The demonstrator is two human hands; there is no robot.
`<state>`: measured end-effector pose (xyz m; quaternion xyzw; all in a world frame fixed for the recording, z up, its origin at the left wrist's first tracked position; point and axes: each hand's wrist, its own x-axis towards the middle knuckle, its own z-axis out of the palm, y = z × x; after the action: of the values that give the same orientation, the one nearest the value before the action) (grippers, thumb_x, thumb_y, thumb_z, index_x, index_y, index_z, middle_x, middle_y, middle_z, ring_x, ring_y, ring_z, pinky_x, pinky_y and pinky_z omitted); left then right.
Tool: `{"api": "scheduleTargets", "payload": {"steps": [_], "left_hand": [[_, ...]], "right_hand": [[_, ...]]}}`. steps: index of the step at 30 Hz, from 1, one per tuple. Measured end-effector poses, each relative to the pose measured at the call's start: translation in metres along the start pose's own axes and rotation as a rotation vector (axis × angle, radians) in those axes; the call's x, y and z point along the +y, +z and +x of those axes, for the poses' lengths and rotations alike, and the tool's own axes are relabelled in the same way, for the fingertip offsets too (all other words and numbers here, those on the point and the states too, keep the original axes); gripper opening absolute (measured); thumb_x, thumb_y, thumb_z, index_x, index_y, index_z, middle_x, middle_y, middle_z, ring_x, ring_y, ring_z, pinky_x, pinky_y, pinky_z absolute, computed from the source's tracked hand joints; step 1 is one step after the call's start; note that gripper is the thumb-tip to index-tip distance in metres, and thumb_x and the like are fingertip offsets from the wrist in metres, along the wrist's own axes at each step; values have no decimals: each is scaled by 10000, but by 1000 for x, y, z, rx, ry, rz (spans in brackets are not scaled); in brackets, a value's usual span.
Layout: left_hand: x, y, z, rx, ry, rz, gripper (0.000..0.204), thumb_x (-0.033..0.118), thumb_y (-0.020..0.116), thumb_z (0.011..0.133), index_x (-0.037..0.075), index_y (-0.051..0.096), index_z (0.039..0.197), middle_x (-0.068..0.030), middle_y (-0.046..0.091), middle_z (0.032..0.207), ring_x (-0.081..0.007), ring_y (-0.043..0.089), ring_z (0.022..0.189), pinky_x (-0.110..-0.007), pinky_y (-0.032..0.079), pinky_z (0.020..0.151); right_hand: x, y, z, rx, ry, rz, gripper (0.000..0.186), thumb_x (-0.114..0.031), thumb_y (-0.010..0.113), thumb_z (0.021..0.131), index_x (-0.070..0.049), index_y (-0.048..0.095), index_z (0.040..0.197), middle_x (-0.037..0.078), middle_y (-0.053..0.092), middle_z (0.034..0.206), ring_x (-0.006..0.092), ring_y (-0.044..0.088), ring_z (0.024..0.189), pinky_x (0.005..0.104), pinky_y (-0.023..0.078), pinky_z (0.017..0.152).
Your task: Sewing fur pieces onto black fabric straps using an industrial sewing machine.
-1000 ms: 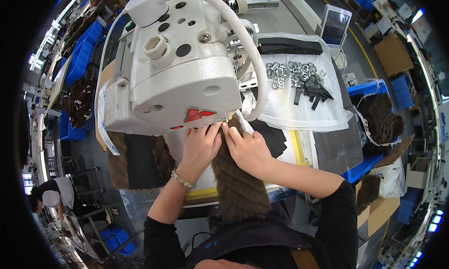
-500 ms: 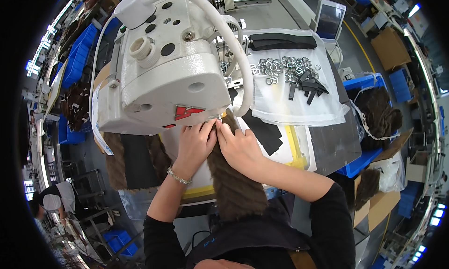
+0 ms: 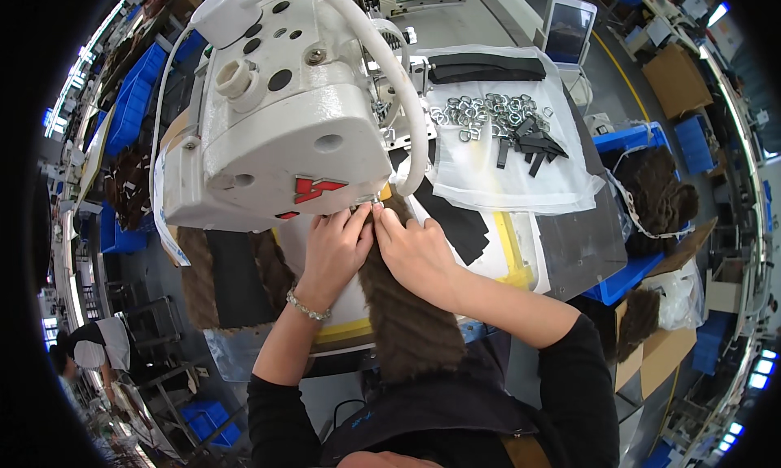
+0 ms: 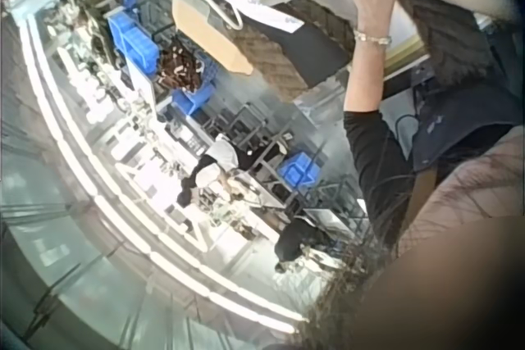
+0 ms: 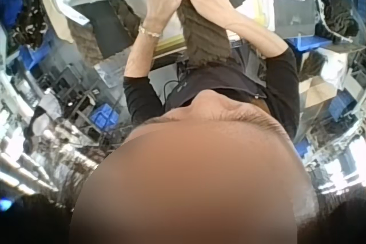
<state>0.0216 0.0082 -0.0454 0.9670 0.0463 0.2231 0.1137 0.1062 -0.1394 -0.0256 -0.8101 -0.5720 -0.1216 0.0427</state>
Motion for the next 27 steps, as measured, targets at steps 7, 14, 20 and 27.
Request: {"api": "scheduleTargets", "payload": {"steps": [7, 14, 20, 27], "left_hand": [[-2, -3, 0, 0, -20, 35, 233, 189, 683, 797, 48, 652, 979, -76, 634, 954, -259, 598, 911, -405, 458, 751], [0, -8, 2, -96, -81, 0, 333, 158, 666, 819, 19, 660, 1122, -126, 661, 1042, -313, 603, 979, -420, 453, 861], [-2, -9, 2, -111, -95, 0, 333, 153, 658, 828, 6, 652, 1126, -143, 663, 1039, -332, 607, 970, -425, 458, 858], [-2, -11, -2, -120, -88, -20, 370, 165, 667, 815, 17, 651, 1153, -124, 632, 926, -307, 617, 821, -405, 479, 736]], "right_hand": [[0, 4, 2, 18, 19, 19, 546, -133, 573, 758, 58, 544, 1268, 35, 511, 872, 121, 556, 614, 281, 402, 520], [0, 9, 3, 26, 32, 41, 513, -132, 581, 750, 60, 560, 1225, 55, 525, 915, 146, 574, 648, 289, 412, 521], [-1, 12, 4, 35, 40, 68, 505, -133, 594, 741, 62, 563, 1205, 63, 531, 944, 153, 576, 661, 296, 420, 533], [-6, 9, -1, -24, 31, 50, 572, -156, 570, 785, 56, 511, 1313, 44, 516, 922, 135, 566, 671, 272, 411, 529]]}}
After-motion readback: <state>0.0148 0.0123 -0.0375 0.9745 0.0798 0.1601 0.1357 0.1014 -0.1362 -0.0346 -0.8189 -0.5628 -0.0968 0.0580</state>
